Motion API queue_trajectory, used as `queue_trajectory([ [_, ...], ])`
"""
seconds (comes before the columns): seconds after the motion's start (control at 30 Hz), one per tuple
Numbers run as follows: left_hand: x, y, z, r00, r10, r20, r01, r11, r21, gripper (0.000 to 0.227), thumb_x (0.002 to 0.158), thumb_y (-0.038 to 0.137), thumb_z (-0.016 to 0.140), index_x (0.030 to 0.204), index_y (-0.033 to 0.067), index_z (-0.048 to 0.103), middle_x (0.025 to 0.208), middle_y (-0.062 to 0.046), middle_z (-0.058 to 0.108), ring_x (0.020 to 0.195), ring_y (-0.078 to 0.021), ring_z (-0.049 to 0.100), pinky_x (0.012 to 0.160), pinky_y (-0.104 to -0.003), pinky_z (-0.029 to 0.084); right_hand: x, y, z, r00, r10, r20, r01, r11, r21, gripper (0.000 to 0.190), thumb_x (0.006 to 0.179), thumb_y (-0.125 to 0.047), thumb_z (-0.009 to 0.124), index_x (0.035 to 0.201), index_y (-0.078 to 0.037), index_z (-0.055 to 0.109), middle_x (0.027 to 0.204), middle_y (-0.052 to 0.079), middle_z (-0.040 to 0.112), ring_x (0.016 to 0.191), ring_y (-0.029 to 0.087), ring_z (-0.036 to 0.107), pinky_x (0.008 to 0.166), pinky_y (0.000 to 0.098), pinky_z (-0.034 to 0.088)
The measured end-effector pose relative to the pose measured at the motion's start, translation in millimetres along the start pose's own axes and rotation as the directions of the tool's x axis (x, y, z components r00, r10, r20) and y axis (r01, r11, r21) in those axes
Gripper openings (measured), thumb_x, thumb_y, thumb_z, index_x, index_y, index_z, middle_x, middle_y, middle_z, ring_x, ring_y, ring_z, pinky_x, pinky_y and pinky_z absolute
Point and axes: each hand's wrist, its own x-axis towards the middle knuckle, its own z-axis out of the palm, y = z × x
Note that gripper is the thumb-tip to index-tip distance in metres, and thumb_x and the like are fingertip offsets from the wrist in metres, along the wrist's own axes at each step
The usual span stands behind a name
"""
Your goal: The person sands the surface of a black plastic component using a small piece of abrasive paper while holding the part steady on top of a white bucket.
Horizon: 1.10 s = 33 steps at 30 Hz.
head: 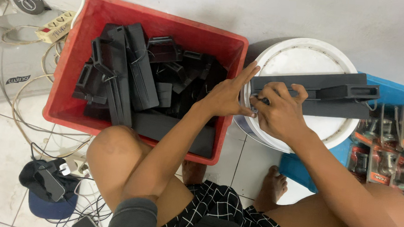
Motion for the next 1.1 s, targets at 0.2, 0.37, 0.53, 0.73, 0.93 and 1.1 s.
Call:
queue_trajectory([
  [0.2, -0.7, 1.5, -0.1, 1.000, -0.012, 0.007, 0.012, 1.000, 0.029, 0.129, 0.064, 0.037, 0.095, 0.161, 0.0204, 0.012, 0.158, -0.002, 0.039, 0.144, -0.0332, 0.037, 0.118, -0.052, 0.032, 1.1, -1.5, -4.3, 0.999, 0.037, 0.030, -0.037, 0.999, 0.026, 0.021, 0.082, -0.002, 0.067, 0.094, -0.016, 0.078, 0.091, 0.004, 0.057, 0.114, 0.029, 0.051, 0.102, 0.0522, 0.024],
  [0.37, 0.3, 5.4, -0.7, 0.999, -0.039, 0.020, 0.039, 0.999, 0.025, 0.128, 0.063, 0.030, 0.094, 0.161, 0.0206, 0.011, 0.158, -0.001, 0.039, 0.144, -0.0324, 0.037, 0.118, -0.052, 0.032, 2.0, -8.5, -21.6, 0.998, 0.032, 0.053, -0.037, 0.994, 0.100, 0.022, 0.078, -0.001, 0.069, 0.092, -0.015, 0.079, 0.089, 0.005, 0.058, 0.115, 0.032, 0.052, 0.102, 0.0516, 0.030],
  [0.53, 2.3, 4.4, -1.9, 0.996, -0.068, 0.052, 0.065, 0.997, 0.052, 0.129, 0.063, 0.028, 0.093, 0.161, 0.0226, 0.009, 0.159, 0.000, 0.037, 0.142, -0.0366, 0.039, 0.117, -0.055, 0.032, -8.7, -9.5, -21.0, 0.996, 0.075, 0.051, -0.082, 0.986, 0.143, 0.021, 0.080, -0.002, 0.067, 0.090, -0.016, 0.078, 0.090, 0.004, 0.057, 0.115, 0.031, 0.051, 0.103, 0.0515, 0.028],
  [0.73, 4.1, 9.8, -3.4, 0.992, -0.112, 0.063, 0.108, 0.993, 0.055, 0.128, 0.061, 0.038, 0.095, 0.160, 0.0240, 0.014, 0.158, 0.003, 0.038, 0.142, -0.0344, 0.039, 0.117, -0.053, 0.033, -29.8, 4.0, -12.4, 0.996, 0.078, 0.031, -0.080, 0.993, 0.082, 0.020, 0.080, -0.005, 0.067, 0.091, -0.019, 0.077, 0.092, 0.002, 0.056, 0.116, 0.028, 0.050, 0.100, 0.0555, 0.020],
  [0.93, 4.0, 10.5, -2.8, 0.992, -0.105, 0.070, 0.100, 0.992, 0.075, 0.127, 0.060, 0.042, 0.093, 0.159, 0.0225, 0.015, 0.158, 0.006, 0.038, 0.142, -0.0347, 0.039, 0.118, -0.056, 0.031, -52.6, 16.5, -13.3, 0.992, 0.125, 0.012, -0.125, 0.992, 0.029, 0.024, 0.076, -0.006, 0.070, 0.094, -0.021, 0.077, 0.094, 0.000, 0.057, 0.117, 0.026, 0.050, 0.098, 0.0542, 0.020],
  [1.1, 3.5, 14.7, -3.9, 0.993, -0.107, 0.056, 0.101, 0.991, 0.087, 0.125, 0.061, 0.041, 0.092, 0.159, 0.0203, 0.016, 0.157, 0.005, 0.039, 0.142, -0.0331, 0.040, 0.118, -0.053, 0.032, -73.9, 29.1, -12.7, 0.986, 0.167, -0.018, -0.168, 0.981, -0.093, 0.023, 0.079, -0.010, 0.069, 0.096, -0.024, 0.076, 0.096, -0.001, 0.058, 0.119, 0.023, 0.050, 0.100, 0.0527, 0.017],
])
